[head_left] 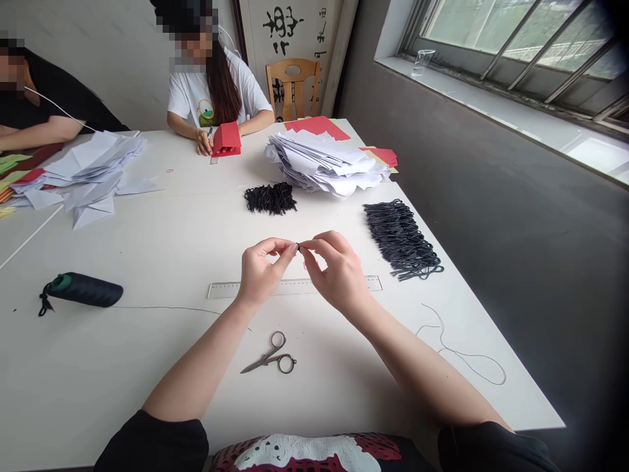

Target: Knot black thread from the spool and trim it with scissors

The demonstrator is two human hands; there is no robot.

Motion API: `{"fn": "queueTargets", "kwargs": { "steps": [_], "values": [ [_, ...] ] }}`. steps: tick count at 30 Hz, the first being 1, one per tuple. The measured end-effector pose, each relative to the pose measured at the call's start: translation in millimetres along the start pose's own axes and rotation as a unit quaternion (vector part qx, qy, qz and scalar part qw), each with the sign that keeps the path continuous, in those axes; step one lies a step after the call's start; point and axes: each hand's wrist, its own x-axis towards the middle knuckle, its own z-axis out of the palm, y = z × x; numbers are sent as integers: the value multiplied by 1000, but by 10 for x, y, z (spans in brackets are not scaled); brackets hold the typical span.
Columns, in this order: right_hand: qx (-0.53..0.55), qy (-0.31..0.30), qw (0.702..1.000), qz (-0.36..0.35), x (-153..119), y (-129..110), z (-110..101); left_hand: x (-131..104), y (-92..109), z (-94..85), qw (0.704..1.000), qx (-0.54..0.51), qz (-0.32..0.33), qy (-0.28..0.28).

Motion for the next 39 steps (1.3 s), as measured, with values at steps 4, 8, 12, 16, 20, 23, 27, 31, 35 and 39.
{"fn": "queueTargets", "kwargs": {
  "steps": [4, 8, 12, 16, 20, 23, 27, 31, 35, 39],
  "values": [
    [20, -4, 999, 33, -9, 12, 3, -15, -2, 6, 999, 17, 24, -19],
    [23, -21, 997, 66, -16, 26, 15, -25, -34, 13, 992, 76, 96, -21],
    [6, -38, 996, 76, -19, 50, 34, -22, -71, 11, 945, 229, 233, 1],
    [41, -67, 991, 109, 12, 79, 13, -1, -74, -3, 875, 342, 341, 17],
    [96, -130, 973, 165, 76, 104, -47, 18, -68, -18, 822, 394, 411, 19],
    [122, -175, 955, 206, 123, 115, -91, 19, -76, -25, 802, 416, 428, 13],
    [159, -226, 927, 255, 163, 125, -148, 14, -88, -30, 795, 420, 438, 16],
    [193, -265, 904, 273, 185, 160, -214, 16, -75, -37, 798, 416, 436, 16],
    [229, -305, 880, 284, 204, 249, -268, 16, -49, -40, 816, 402, 415, 0],
    [266, -281, 871, 303, 226, 326, -280, 7, -48, -32, 874, 356, 332, -12]
  ]
}}
